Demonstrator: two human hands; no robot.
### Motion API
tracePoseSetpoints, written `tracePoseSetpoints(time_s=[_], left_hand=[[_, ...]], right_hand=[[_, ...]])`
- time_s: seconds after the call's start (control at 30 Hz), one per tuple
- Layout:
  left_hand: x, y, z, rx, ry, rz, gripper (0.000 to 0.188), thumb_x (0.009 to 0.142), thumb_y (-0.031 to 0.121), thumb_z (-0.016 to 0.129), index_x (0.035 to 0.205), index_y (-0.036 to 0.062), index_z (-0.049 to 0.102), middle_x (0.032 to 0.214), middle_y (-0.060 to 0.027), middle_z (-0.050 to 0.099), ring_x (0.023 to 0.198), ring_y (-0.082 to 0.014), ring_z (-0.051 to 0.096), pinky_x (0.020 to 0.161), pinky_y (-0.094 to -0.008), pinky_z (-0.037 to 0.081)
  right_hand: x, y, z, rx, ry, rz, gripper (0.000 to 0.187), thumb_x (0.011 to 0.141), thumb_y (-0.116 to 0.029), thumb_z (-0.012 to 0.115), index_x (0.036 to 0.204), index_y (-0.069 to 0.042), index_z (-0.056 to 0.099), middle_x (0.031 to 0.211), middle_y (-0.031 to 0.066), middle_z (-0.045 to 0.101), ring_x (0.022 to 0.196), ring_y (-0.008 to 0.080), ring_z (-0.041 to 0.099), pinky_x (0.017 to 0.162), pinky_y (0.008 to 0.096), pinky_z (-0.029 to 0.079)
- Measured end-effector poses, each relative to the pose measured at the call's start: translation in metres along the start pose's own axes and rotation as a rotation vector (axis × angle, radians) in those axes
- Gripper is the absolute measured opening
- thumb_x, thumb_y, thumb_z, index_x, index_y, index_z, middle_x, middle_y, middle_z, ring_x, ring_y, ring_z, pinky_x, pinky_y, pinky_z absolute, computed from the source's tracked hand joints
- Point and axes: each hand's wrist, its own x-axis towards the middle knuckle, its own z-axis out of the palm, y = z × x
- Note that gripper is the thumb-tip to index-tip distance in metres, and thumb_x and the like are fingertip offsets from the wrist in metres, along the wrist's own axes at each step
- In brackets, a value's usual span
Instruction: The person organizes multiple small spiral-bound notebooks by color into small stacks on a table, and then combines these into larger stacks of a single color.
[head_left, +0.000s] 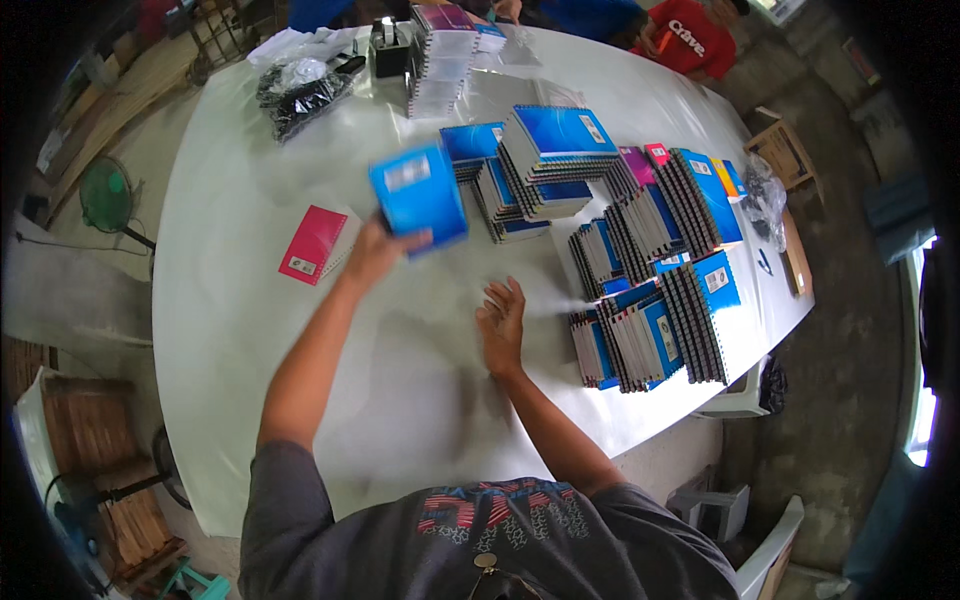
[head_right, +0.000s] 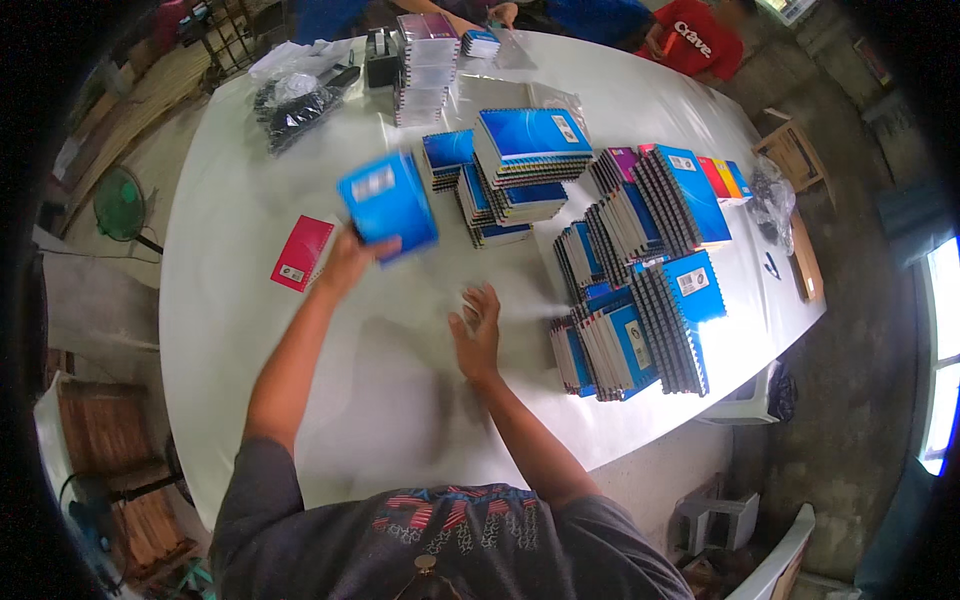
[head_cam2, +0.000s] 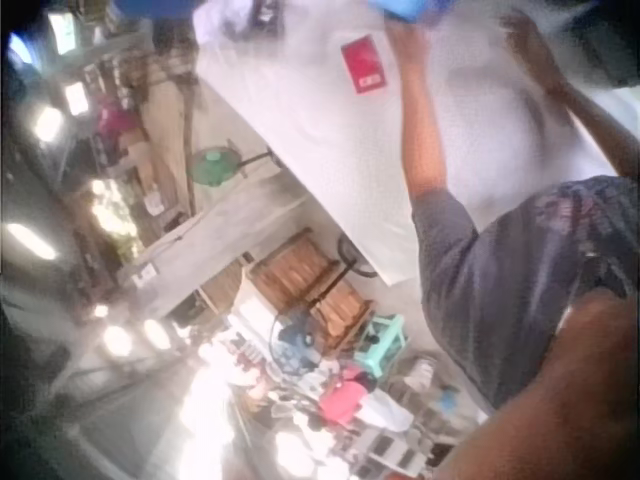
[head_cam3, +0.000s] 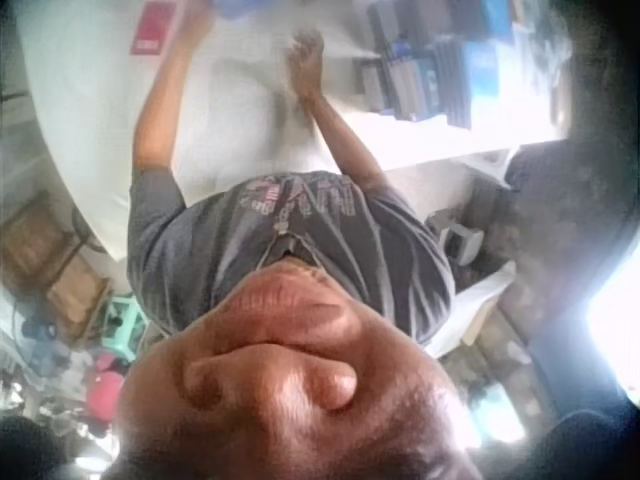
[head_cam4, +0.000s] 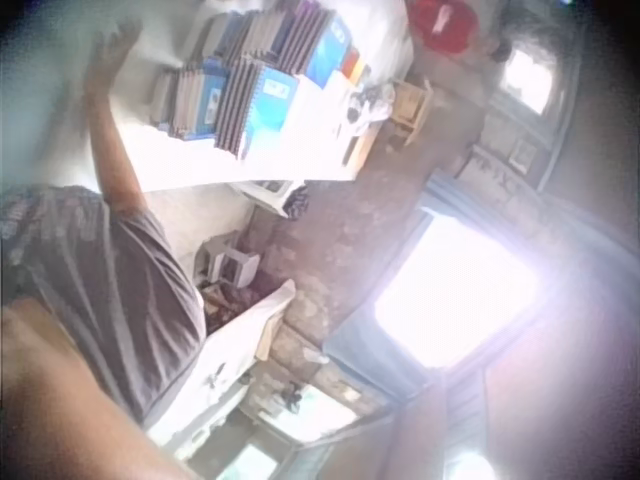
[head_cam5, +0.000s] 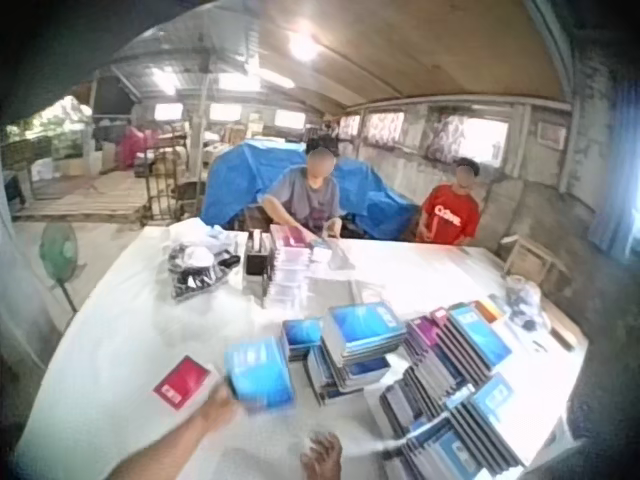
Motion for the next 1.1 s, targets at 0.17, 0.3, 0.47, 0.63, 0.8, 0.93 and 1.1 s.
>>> tracePoseSetpoints(time_s=[0.17,0.3,0.47,0.63,0.8,0.93,1.1], left_hand=[[0.142,0.038,-0.006,0.165,0.002,-0.417,0.061,0.062,0.037,0.076,0.111,0.0039,0.058,0.099,-0.0094,0.063,0.085,-0.0183,0.059,0.077,-0.03,0.044],[0.185,0.035,0.03,0.006,-0.017,-0.444,0.065,0.059,0.041,0.077,0.11,0.0059,0.058,0.098,-0.0098,0.063,0.09,-0.0192,0.058,0.086,-0.0365,0.041],[0.199,0.014,0.056,-0.042,-0.198,-0.569,0.054,0.063,0.043,0.073,0.104,0.0107,0.058,0.099,-0.0072,0.063,0.09,-0.0176,0.059,0.083,-0.0331,0.044],[0.218,-0.016,0.009,-0.022,-0.409,-0.369,0.039,0.07,0.043,0.068,0.094,0.0137,0.06,0.083,-0.0011,0.065,0.073,-0.0154,0.062,0.074,-0.031,0.047],[0.192,0.033,0.063,0.524,-0.392,-0.405,0.055,0.071,0.058,0.062,0.095,0.0076,0.062,0.077,-0.0045,0.065,0.065,-0.0203,0.063,0.068,-0.0357,0.049],[0.183,0.051,0.061,0.962,-0.117,-0.273,0.07,0.071,0.068,0.055,0.089,-0.0001,0.063,0.072,-0.0078,0.065,0.062,-0.0194,0.063,0.06,-0.0347,0.049],[0.156,0.099,0.062,0.667,0.31,0.225,0.054,0.075,0.057,0.057,0.084,0.0047,0.067,0.073,-0.0083,0.067,0.07,-0.0204,0.064,0.065,-0.0338,0.048]], right_hand=[[-0.002,-0.005,0.005,-0.228,-0.12,-0.055,0.064,0.079,-0.005,0.061,0.134,-0.006,0.028,0.113,0.0116,0.05,0.11,0.0221,0.048,0.098,0.0329,0.035],[-0.002,-0.004,0.0,-0.323,-0.137,-0.06,0.061,0.078,-0.001,0.059,0.132,-0.008,0.031,0.108,0.0102,0.052,0.108,0.0209,0.049,0.095,0.033,0.037],[-0.003,-0.009,-0.002,-0.324,-0.115,-0.004,0.059,0.078,-0.002,0.058,0.131,-0.01,0.033,0.108,0.0102,0.054,0.105,0.021,0.052,0.091,0.0336,0.04],[0.0,-0.009,0.014,-0.327,-0.194,-0.076,0.057,0.078,-0.003,0.058,0.13,-0.01,0.035,0.108,0.0112,0.056,0.104,0.0224,0.054,0.089,0.0331,0.041],[-0.004,-0.003,-0.007,-0.372,-0.12,-0.051,0.056,0.078,-0.002,0.057,0.129,-0.01,0.036,0.107,0.0112,0.056,0.104,0.0222,0.054,0.089,0.0331,0.041],[-0.004,-0.007,-0.008,-0.326,-0.115,-0.068,0.055,0.078,-0.002,0.057,0.128,-0.01,0.036,0.107,0.0112,0.055,0.103,0.0229,0.054,0.089,0.0336,0.041],[-0.002,-0.002,-0.003,-0.353,-0.12,-0.056,0.052,0.079,-0.004,0.057,0.126,-0.013,0.039,0.106,0.0077,0.057,0.1,0.0188,0.056,0.086,0.031,0.043]])
